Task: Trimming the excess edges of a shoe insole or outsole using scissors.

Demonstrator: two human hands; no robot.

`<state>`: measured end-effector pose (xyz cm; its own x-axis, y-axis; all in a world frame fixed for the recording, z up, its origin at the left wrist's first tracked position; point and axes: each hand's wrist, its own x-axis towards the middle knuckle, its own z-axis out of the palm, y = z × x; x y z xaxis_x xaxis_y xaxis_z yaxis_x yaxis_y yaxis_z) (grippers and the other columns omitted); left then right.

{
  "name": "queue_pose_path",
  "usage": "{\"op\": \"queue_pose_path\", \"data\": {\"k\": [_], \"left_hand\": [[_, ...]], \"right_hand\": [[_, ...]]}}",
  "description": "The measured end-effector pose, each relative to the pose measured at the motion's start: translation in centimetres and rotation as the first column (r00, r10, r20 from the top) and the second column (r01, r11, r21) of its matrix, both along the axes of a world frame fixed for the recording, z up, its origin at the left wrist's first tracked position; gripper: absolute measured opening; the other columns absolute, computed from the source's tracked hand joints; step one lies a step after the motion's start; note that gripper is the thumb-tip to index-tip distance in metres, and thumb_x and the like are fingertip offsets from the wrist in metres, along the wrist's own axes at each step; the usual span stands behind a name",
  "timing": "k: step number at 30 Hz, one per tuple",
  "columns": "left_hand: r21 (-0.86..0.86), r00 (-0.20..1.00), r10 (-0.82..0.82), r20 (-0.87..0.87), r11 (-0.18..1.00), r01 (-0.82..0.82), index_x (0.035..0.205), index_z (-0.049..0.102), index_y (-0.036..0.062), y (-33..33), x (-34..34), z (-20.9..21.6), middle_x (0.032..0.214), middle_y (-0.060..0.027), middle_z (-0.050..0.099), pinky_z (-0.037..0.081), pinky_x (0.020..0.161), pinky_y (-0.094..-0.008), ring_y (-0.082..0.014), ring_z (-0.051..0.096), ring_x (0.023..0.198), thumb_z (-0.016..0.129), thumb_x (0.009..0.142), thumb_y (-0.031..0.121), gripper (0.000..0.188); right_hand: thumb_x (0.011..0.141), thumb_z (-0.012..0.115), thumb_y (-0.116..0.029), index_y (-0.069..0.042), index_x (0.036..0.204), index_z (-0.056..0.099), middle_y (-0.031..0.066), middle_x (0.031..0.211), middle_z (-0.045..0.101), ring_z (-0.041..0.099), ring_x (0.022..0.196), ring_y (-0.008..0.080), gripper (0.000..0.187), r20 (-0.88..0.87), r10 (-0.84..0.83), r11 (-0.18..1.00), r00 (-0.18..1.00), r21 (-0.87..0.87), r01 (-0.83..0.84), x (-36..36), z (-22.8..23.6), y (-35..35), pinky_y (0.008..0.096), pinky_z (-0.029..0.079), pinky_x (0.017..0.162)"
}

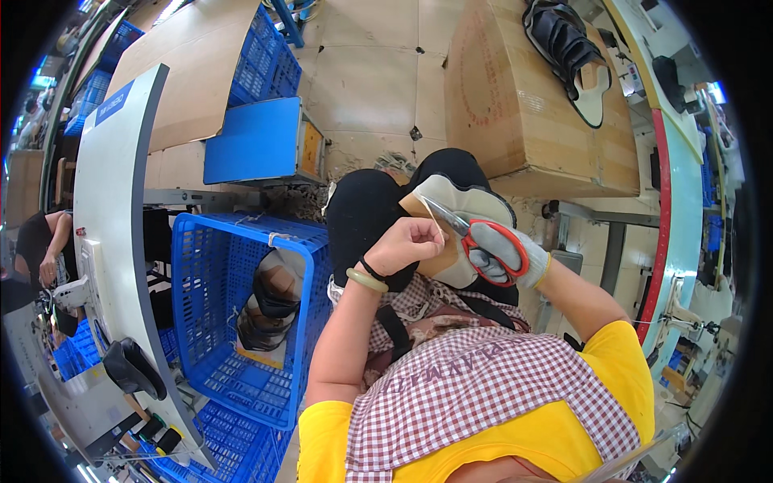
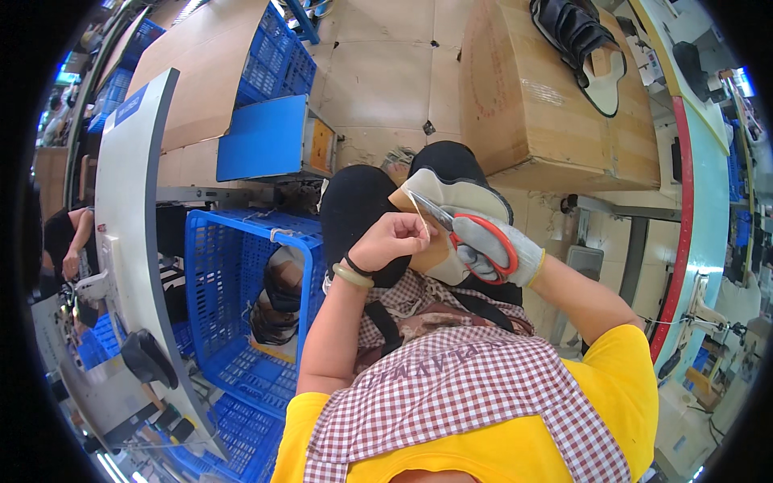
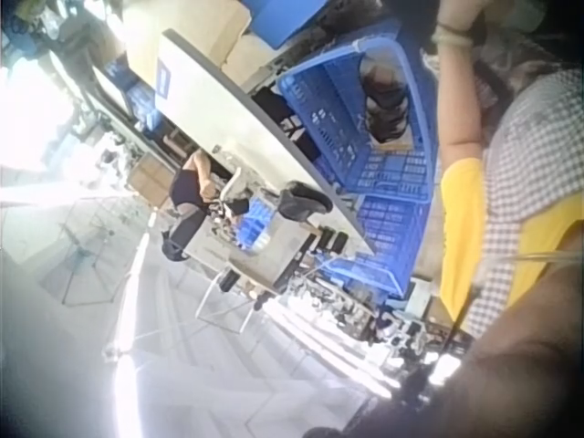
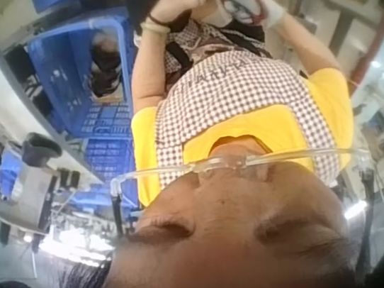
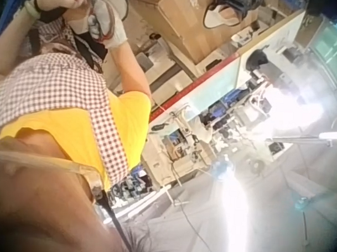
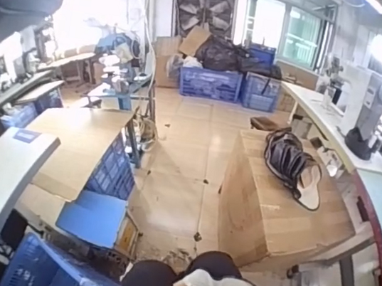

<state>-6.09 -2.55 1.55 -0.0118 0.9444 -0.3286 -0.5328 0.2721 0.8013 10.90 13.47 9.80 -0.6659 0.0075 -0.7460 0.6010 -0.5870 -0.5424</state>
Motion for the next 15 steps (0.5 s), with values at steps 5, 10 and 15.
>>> {"op": "queue_pose_path", "data": {"k": [5,10,15], "left_hand": [[-0.011,0.999,0.001,-0.053,1.000,-0.001,0.077,0.058,0.0034,-0.5,-0.5,1.0,0.097,-0.0049,0.060,0.044,0.083,-0.0241,-0.0084,0.055,0.090,0.062,0.079,0.002,0.005],[0.271,0.771,0.626,-0.117,0.767,-0.581,0.071,0.055,0.0022,-1.0,0.2,1.8,0.113,-0.0098,0.050,0.044,0.084,-0.0254,-0.0148,0.053,0.096,0.056,0.075,-0.001,0.005],[0.157,0.776,0.631,0.028,0.763,-0.626,0.092,0.049,0.0022,0.1,-0.3,1.3,0.076,-0.0040,0.055,0.044,0.060,-0.0278,-0.0138,0.051,0.068,0.053,0.085,0.004,0.008]], "right_hand": [[0.094,0.055,-0.041,-0.010,0.118,0.052,-0.0010,0.070,0.055,0.045,0.049,0.0053,0.040,-0.055,-0.020,0.997,0.998,0.076,0.024,-0.5,0.0,-1.7,0.0195,0.034,0.041],[0.094,0.055,-0.037,-0.012,0.136,0.043,-0.0011,0.068,0.051,0.044,0.048,0.0057,0.051,-0.038,0.014,0.986,0.999,0.169,-0.007,-0.7,0.1,-2.1,0.0202,0.035,0.041],[0.093,0.056,-0.036,-0.012,0.140,0.041,-0.0014,0.067,0.050,0.043,0.048,0.0060,0.055,-0.026,0.000,0.989,1.000,0.151,0.004,-1.1,0.0,-2.4,0.0203,0.035,0.041]]}}
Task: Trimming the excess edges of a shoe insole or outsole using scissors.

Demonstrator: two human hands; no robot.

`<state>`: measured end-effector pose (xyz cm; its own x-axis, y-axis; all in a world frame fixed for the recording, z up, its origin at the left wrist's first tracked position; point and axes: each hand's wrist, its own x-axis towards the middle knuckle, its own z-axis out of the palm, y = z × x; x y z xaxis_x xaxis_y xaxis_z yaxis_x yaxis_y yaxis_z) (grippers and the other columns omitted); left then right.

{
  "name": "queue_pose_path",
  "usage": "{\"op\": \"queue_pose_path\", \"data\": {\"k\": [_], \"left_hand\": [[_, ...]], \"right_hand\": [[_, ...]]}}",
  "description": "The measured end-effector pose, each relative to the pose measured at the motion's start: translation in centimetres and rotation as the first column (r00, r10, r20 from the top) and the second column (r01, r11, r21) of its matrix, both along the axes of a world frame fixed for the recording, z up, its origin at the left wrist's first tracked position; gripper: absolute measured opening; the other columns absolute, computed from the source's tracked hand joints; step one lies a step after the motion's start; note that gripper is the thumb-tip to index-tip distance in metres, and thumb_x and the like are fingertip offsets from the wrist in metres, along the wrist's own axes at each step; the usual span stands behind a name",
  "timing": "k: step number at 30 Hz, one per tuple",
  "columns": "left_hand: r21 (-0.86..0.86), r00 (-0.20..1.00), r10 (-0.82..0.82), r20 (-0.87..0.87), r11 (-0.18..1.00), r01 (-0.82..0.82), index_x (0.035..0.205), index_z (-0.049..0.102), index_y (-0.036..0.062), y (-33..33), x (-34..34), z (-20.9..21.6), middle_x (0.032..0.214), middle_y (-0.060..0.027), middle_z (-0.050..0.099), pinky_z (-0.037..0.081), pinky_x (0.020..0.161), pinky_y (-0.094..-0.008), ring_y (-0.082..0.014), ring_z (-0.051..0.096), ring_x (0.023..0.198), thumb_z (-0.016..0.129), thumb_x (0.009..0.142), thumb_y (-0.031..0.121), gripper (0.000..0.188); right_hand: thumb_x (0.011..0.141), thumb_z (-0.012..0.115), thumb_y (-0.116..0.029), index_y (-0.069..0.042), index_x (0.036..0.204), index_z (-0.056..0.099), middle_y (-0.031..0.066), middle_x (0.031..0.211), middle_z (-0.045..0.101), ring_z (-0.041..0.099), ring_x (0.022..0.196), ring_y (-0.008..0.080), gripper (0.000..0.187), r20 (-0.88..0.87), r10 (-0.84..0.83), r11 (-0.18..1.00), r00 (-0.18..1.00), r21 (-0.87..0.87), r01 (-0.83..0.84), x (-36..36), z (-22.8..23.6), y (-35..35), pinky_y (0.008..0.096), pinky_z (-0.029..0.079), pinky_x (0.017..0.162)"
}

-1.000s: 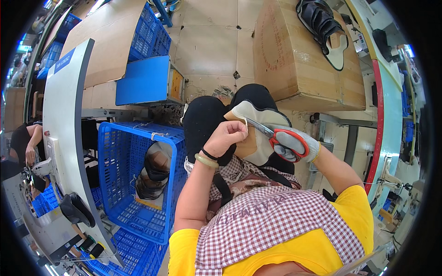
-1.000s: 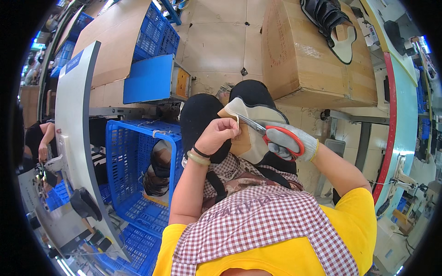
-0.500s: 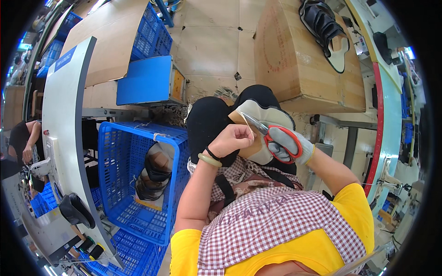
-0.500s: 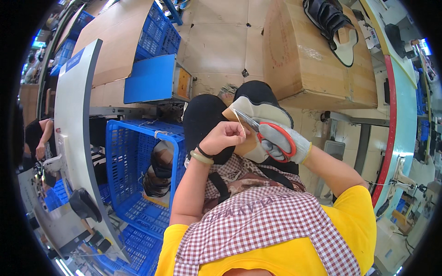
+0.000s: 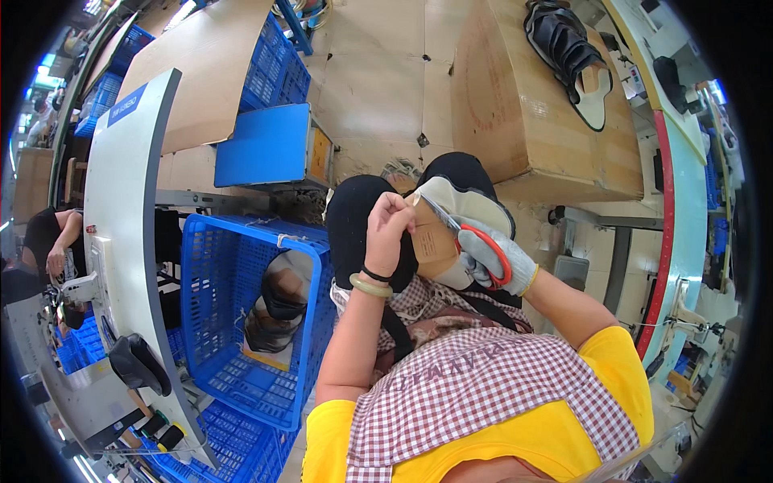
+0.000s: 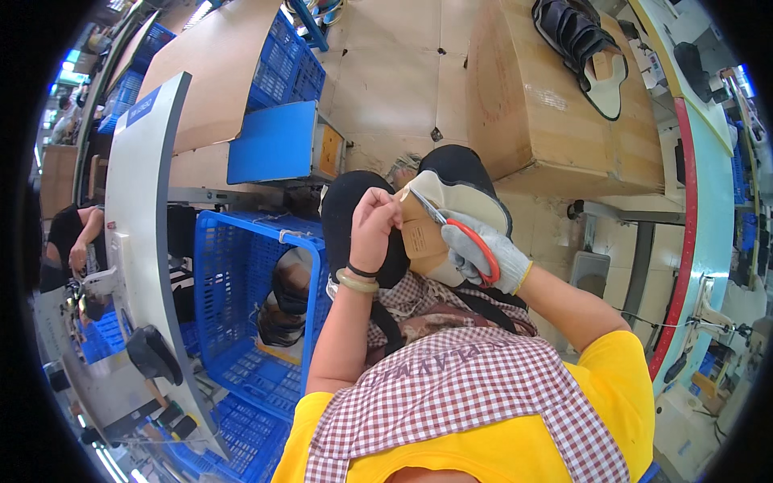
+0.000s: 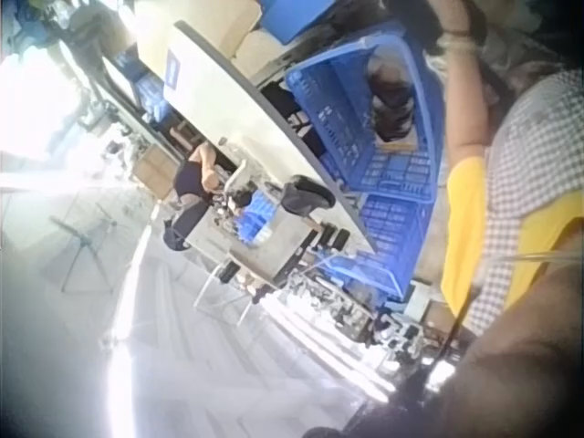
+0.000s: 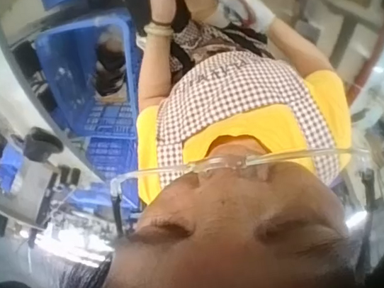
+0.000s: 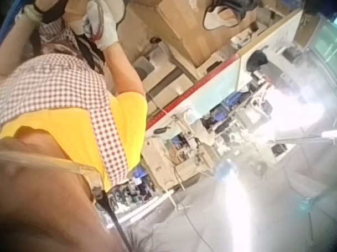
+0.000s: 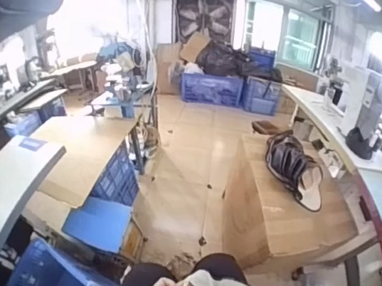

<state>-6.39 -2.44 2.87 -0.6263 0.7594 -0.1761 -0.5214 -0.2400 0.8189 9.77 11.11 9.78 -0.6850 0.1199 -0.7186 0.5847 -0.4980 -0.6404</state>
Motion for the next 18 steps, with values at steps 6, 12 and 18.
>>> {"op": "queue_pose_path", "data": {"k": [6,12,18], "left_hand": [[-0.521,0.575,-0.232,-0.784,0.749,-0.409,0.089,0.051,0.0005,1.6,1.7,-0.2,0.068,-0.0115,0.051,0.045,0.060,-0.0395,-0.0275,0.055,0.065,0.059,0.086,0.009,0.012],[-0.579,0.417,-0.407,-0.813,0.649,-0.494,0.089,0.052,-0.0015,1.0,1.0,-1.3,0.086,-0.0173,0.052,0.051,0.064,-0.0430,-0.0362,0.060,0.075,0.056,0.090,0.014,0.016],[-0.554,0.945,-0.323,0.042,0.780,0.292,0.091,0.055,-0.0003,-0.7,-2.5,-1.1,0.087,-0.0048,0.056,0.054,0.067,-0.0272,-0.0120,0.058,0.080,0.055,0.095,0.022,0.022]], "right_hand": [[0.093,0.057,-0.035,-0.013,0.140,0.040,-0.0015,0.066,0.050,0.043,0.047,0.0057,0.055,-0.003,-0.017,1.000,1.000,-0.011,0.017,-0.1,-1.0,0.3,0.0201,0.035,0.041],[0.092,0.058,-0.034,-0.012,0.141,0.040,-0.0019,0.066,0.050,0.043,0.047,0.0050,0.056,-0.039,0.008,1.000,0.999,-0.026,-0.009,-0.6,-1.2,-0.2,0.0198,0.036,0.043],[0.091,0.058,-0.035,-0.011,0.140,0.041,-0.0012,0.067,0.052,0.045,0.049,0.0049,0.057,-0.083,0.017,0.998,0.996,-0.065,-0.022,-0.3,-1.5,0.2,0.0197,0.037,0.044]]}}
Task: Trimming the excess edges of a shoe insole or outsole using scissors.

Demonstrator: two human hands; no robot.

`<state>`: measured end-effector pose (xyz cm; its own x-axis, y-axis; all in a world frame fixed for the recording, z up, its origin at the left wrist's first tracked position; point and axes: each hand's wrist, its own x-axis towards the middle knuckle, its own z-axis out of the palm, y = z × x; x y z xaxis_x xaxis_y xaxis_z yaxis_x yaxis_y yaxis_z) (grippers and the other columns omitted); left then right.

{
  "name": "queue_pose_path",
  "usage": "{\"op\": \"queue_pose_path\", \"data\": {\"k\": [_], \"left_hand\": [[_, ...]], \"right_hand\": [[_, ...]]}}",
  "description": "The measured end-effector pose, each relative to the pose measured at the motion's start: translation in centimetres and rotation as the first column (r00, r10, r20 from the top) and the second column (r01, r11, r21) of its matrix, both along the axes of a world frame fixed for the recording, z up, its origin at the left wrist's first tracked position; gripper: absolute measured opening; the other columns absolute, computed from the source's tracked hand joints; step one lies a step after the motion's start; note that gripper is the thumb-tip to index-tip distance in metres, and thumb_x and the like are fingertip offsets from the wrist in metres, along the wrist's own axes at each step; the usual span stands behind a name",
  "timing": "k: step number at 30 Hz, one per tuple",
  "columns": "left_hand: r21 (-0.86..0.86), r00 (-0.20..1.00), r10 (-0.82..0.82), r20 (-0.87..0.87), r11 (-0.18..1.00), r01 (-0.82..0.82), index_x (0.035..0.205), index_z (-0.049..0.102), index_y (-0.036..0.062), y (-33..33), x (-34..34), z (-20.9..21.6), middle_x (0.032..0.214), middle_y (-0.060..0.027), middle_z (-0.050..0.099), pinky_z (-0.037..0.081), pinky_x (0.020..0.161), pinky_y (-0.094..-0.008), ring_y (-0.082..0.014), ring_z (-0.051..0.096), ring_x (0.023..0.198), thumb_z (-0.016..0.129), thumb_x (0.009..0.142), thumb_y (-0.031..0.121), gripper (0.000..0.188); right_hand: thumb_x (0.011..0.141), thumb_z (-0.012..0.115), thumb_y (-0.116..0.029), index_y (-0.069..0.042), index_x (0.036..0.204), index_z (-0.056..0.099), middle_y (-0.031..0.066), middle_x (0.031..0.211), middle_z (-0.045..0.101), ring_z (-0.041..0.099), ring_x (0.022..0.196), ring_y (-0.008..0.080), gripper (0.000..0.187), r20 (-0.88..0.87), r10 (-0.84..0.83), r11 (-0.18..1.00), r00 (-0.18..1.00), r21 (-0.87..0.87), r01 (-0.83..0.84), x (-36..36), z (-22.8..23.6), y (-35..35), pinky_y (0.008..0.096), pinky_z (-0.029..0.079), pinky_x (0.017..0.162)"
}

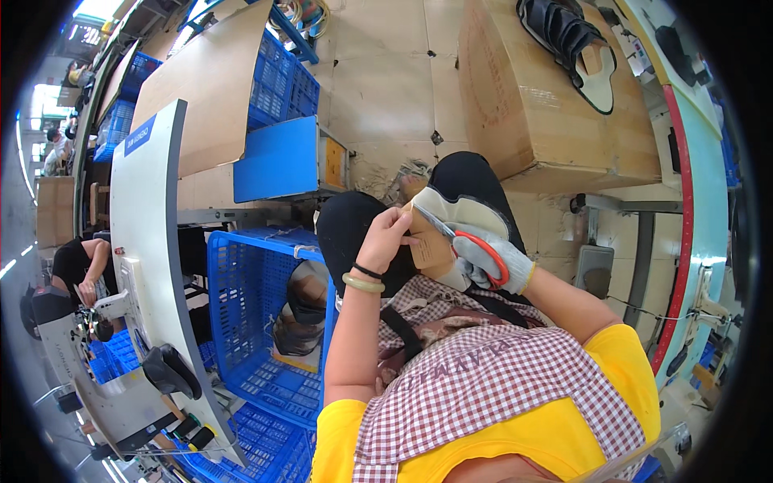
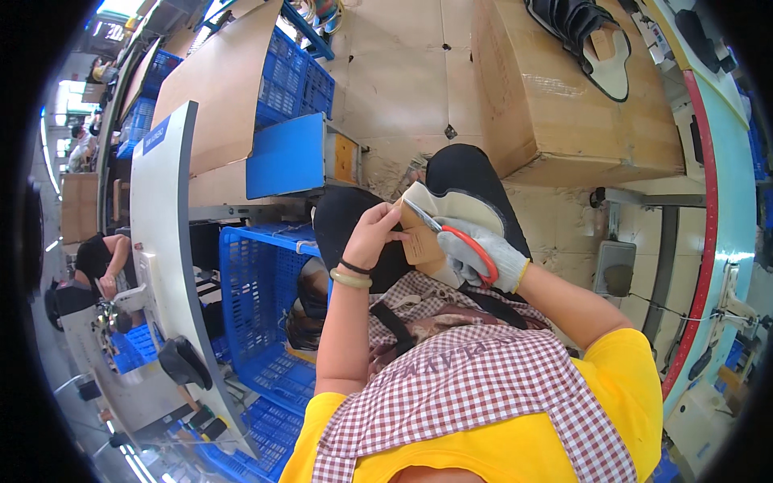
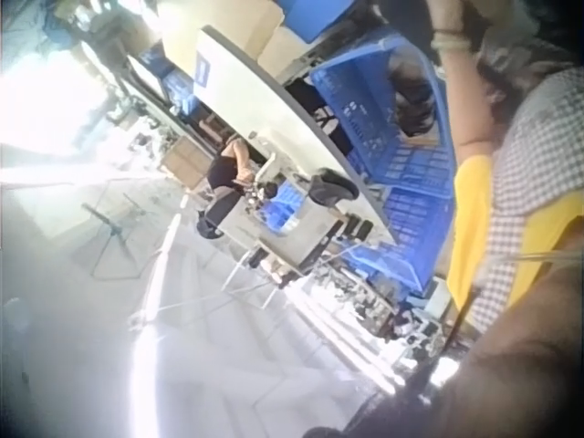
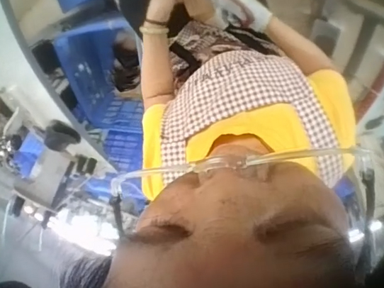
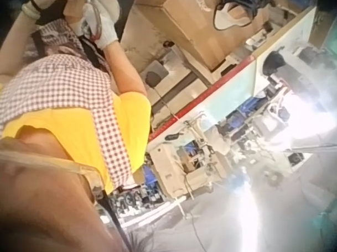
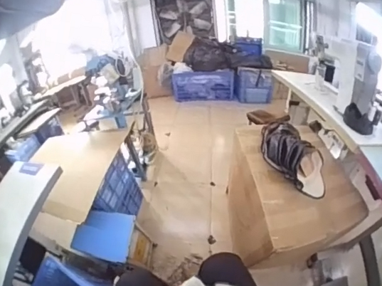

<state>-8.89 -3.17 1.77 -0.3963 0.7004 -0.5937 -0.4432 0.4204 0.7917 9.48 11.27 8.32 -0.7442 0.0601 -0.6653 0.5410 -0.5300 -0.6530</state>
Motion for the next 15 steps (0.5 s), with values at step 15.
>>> {"op": "queue_pose_path", "data": {"k": [15], "left_hand": [[0.559,0.802,0.509,0.312,0.585,-0.588,0.095,0.051,0.0045,-1.7,5.6,4.6,0.101,-0.0061,0.057,0.044,0.094,-0.0319,-0.0155,0.056,0.098,0.052,0.097,0.012,0.008]], "right_hand": [[0.093,0.056,-0.041,-0.015,0.138,0.038,0.0012,0.077,0.057,0.046,0.051,0.0044,0.055,-0.254,-0.134,0.914,0.958,-0.406,0.020,-0.6,0.9,-3.2,0.0173,0.037,0.043]]}}
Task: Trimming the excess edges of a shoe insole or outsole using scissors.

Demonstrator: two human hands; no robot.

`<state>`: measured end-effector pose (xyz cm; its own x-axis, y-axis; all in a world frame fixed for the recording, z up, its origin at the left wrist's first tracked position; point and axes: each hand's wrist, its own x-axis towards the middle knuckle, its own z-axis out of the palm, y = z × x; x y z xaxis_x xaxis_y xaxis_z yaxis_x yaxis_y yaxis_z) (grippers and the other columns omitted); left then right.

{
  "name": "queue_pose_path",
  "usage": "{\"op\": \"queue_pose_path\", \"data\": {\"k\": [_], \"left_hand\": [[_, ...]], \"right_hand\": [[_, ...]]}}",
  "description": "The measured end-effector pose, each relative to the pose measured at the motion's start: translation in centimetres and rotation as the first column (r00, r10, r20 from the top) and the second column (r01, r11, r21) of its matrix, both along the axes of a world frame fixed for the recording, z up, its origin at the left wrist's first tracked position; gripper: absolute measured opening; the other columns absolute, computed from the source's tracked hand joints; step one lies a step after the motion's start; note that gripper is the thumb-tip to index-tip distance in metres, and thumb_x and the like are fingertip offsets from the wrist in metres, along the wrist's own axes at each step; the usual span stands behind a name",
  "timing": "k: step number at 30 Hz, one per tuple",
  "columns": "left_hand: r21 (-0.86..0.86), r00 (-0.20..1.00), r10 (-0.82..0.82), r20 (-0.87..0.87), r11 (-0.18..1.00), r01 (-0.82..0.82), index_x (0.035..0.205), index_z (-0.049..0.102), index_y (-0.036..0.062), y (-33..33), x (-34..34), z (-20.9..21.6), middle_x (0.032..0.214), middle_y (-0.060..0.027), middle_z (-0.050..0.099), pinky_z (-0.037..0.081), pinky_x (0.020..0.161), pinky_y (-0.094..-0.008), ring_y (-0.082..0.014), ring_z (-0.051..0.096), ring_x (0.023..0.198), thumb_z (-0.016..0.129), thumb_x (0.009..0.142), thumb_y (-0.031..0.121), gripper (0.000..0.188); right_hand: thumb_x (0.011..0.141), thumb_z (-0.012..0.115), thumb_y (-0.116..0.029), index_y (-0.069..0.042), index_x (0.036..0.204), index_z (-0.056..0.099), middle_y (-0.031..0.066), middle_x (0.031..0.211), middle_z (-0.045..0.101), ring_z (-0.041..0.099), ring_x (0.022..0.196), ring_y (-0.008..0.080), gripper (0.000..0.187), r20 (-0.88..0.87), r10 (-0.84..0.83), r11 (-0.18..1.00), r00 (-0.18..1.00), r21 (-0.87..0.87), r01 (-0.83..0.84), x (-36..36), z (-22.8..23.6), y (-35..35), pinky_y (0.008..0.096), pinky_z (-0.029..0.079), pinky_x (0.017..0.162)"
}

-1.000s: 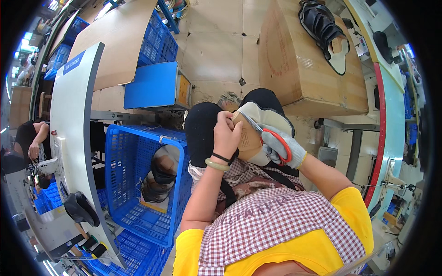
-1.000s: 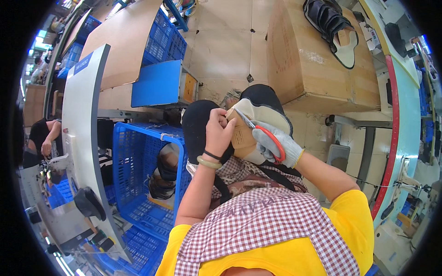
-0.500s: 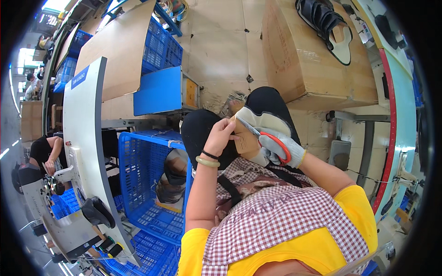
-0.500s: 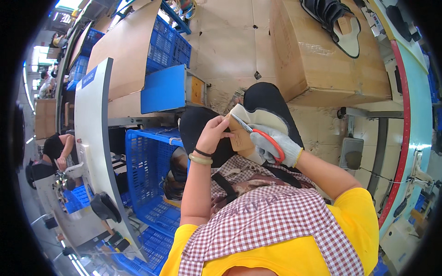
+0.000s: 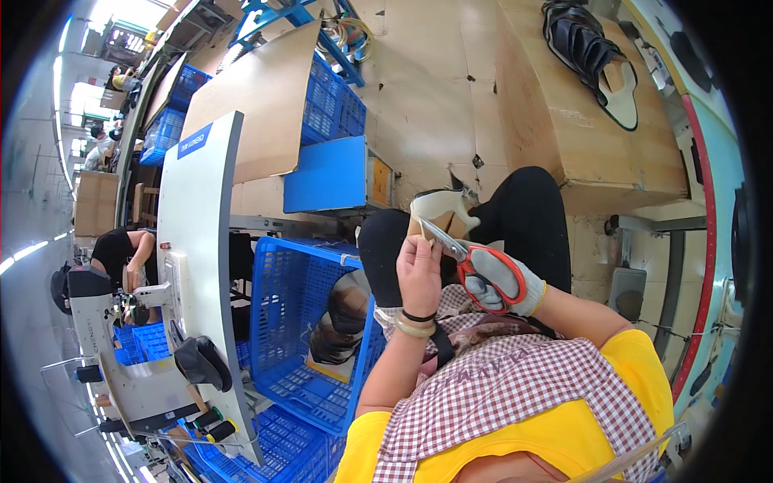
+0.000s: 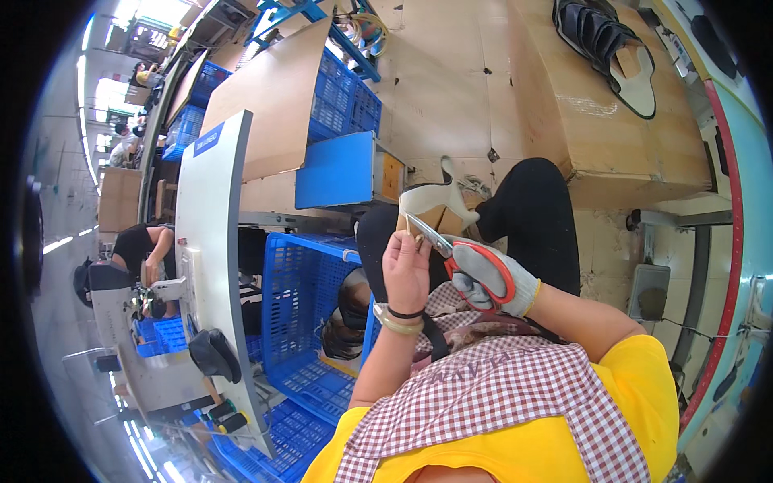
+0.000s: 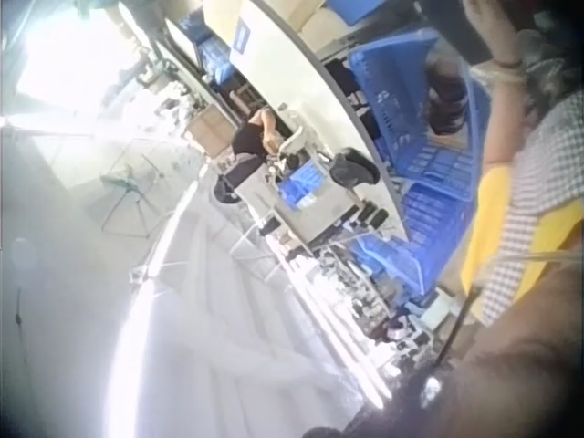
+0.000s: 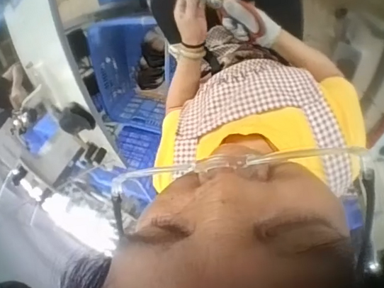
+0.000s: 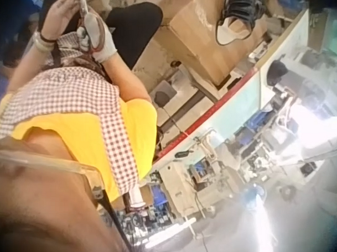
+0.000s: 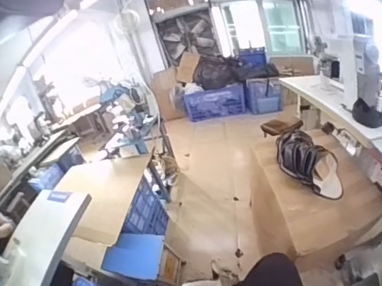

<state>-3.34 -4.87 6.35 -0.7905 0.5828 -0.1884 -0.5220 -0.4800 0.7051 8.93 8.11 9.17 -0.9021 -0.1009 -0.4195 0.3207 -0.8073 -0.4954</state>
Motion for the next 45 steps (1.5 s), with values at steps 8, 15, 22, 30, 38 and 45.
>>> {"op": "queue_pose_path", "data": {"k": [8,15,22,30,38,45], "left_hand": [[-0.063,0.977,-0.213,-0.014,0.975,0.212,0.093,0.051,0.0059,0.8,4.1,-1.0,0.093,0.0000,0.057,0.041,0.078,-0.0222,-0.0066,0.050,0.084,0.051,0.097,0.012,0.008],[0.058,0.901,-0.426,0.084,0.904,0.423,0.093,0.053,0.0053,0.8,7.0,-2.8,0.089,0.0021,0.056,0.040,0.075,-0.0208,-0.0059,0.050,0.081,0.054,0.095,0.008,0.003],[-0.169,0.693,-0.703,-0.162,0.711,0.682,0.087,0.060,0.0025,-0.8,6.2,-4.2,0.105,-0.0051,0.057,0.043,0.085,-0.0246,-0.0101,0.055,0.092,0.058,0.090,0.006,0.005],[-0.642,0.536,-0.387,-0.750,0.622,-0.449,0.100,0.059,-0.0031,-4.4,-4.4,1.6,0.105,-0.0197,0.062,0.048,0.087,-0.0405,-0.0314,0.060,0.099,0.064,0.085,0.011,0.021],[-0.806,0.255,-0.879,-0.403,0.473,0.356,0.120,0.053,-0.0052,2.0,-2.3,-4.8,0.119,-0.0210,0.058,0.049,0.087,-0.0369,-0.0272,0.060,0.105,0.081,0.070,0.019,0.062],[-0.602,0.129,-0.939,-0.318,0.305,0.738,0.100,0.064,-0.0032,4.7,1.2,1.3,0.094,-0.0130,0.068,0.050,0.082,-0.0338,-0.0213,0.064,0.091,0.072,0.082,0.018,0.029]], "right_hand": [[0.095,0.053,-0.040,-0.012,0.136,0.042,-0.0005,0.079,0.058,0.052,0.056,0.0054,0.050,0.023,-0.086,0.995,0.996,-0.050,0.087,2.6,-0.7,0.5,0.0172,0.042,0.046],[0.095,0.048,-0.048,-0.012,0.107,0.055,-0.0014,0.070,0.056,0.047,0.050,0.0051,0.038,0.247,-0.366,0.930,0.897,0.126,0.345,5.6,1.7,-1.6,0.0172,0.038,0.044],[0.092,0.052,-0.053,-0.011,0.092,0.054,-0.0011,0.065,0.053,0.046,0.047,0.0061,0.042,0.335,-0.387,0.921,0.859,0.102,0.375,6.6,1.0,-0.7,0.0195,0.038,0.041],[0.092,0.053,-0.051,-0.013,0.093,0.051,-0.0016,0.065,0.051,0.043,0.044,0.0068,0.037,0.205,-0.430,0.880,0.879,0.311,0.358,8.0,0.3,0.5,0.0206,0.033,0.038],[0.090,0.058,-0.025,-0.009,0.129,0.047,0.0006,0.070,0.053,0.049,0.049,0.0074,0.043,0.173,-0.366,0.862,0.914,0.433,0.263,8.8,-2.3,1.0,0.0226,0.041,0.042],[0.084,0.060,-0.012,-0.008,0.138,0.034,0.0052,0.072,0.052,0.054,0.052,0.0142,0.060,-0.180,-0.500,0.664,0.847,0.548,0.508,10.0,-2.0,6.0,0.0280,0.044,0.046]]}}
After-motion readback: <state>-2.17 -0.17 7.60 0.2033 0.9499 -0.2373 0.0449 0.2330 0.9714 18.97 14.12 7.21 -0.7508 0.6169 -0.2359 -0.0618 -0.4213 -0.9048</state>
